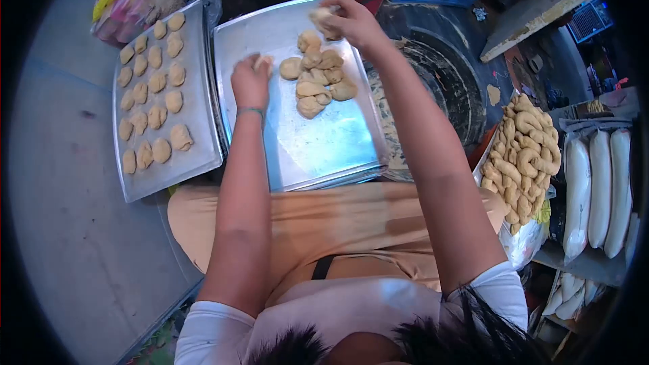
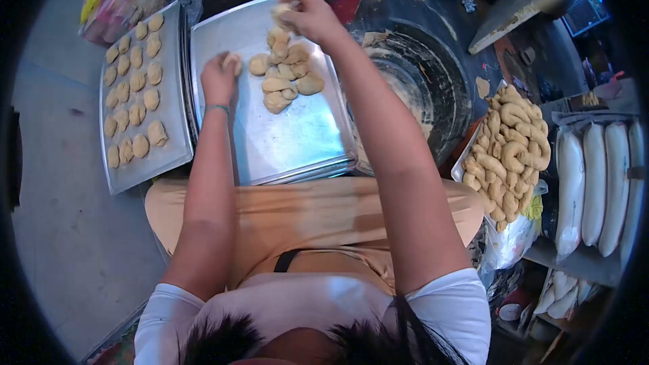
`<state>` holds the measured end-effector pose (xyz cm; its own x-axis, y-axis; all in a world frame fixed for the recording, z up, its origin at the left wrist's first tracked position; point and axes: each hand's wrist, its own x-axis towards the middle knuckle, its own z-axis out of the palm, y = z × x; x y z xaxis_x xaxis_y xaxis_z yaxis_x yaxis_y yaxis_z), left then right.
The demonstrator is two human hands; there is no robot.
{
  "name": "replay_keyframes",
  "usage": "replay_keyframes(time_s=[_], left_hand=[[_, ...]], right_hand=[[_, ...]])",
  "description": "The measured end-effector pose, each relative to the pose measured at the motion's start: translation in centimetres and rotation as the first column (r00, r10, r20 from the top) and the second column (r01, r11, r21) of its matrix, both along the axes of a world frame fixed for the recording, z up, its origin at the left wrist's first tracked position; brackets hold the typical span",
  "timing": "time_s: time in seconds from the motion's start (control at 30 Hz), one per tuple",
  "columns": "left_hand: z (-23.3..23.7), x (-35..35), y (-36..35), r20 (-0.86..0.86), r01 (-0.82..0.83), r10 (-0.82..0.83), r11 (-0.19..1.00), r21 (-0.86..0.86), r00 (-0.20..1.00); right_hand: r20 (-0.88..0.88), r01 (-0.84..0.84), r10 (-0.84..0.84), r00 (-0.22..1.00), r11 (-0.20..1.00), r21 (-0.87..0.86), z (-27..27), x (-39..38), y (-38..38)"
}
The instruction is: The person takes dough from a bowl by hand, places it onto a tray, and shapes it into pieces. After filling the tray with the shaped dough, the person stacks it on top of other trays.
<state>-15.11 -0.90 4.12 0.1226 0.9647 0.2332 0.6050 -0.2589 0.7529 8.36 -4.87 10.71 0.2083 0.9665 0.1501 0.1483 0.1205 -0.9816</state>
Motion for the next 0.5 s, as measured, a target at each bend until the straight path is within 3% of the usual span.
replay_keyframes(time_s=[0.03,0.1,0.2,0.23,0.33,0.43,0.5], left_hand=[[-0.9,-0.2,1.8,0.112,-0.092,0.075,0.983,0.161,0.991],[0.1,-0.6,5.4,0.066,-0.186,0.174,0.929,0.319,0.983],[1.2,0.1,8.8,0.073,-0.141,0.132,0.98,0.139,0.989],[-0.2,0.2,10.1,0.018,-0.145,0.144,0.978,0.148,0.989],[-3.2,0.0,12.3,-0.089,-0.158,0.172,0.976,0.151,0.981],[-2.8,0.1,12.6,-0.044,-0.226,0.233,0.965,0.131,0.971],[-2.8,0.6,13.8,0.028,-0.303,0.303,0.935,0.183,0.952]], right_hand=[[0.082,0.012,-0.013,0.997,1.0,0.015,0.8,-1.8,1.3],[0.188,0.097,-0.147,0.971,0.963,0.253,-0.2,-4.8,5.4],[0.37,0.096,-0.154,0.916,0.981,0.17,-3.4,-6.8,9.9],[0.644,0.032,0.001,0.765,0.999,-0.04,-4.3,-6.9,10.4],[0.872,0.125,-0.075,0.483,0.992,0.016,-4.5,-6.3,8.9],[0.884,0.197,-0.05,0.464,0.979,-0.048,-4.4,-3.5,7.7],[0.858,0.068,0.202,0.472,0.962,-0.264,-3.9,-2.6,8.4]])
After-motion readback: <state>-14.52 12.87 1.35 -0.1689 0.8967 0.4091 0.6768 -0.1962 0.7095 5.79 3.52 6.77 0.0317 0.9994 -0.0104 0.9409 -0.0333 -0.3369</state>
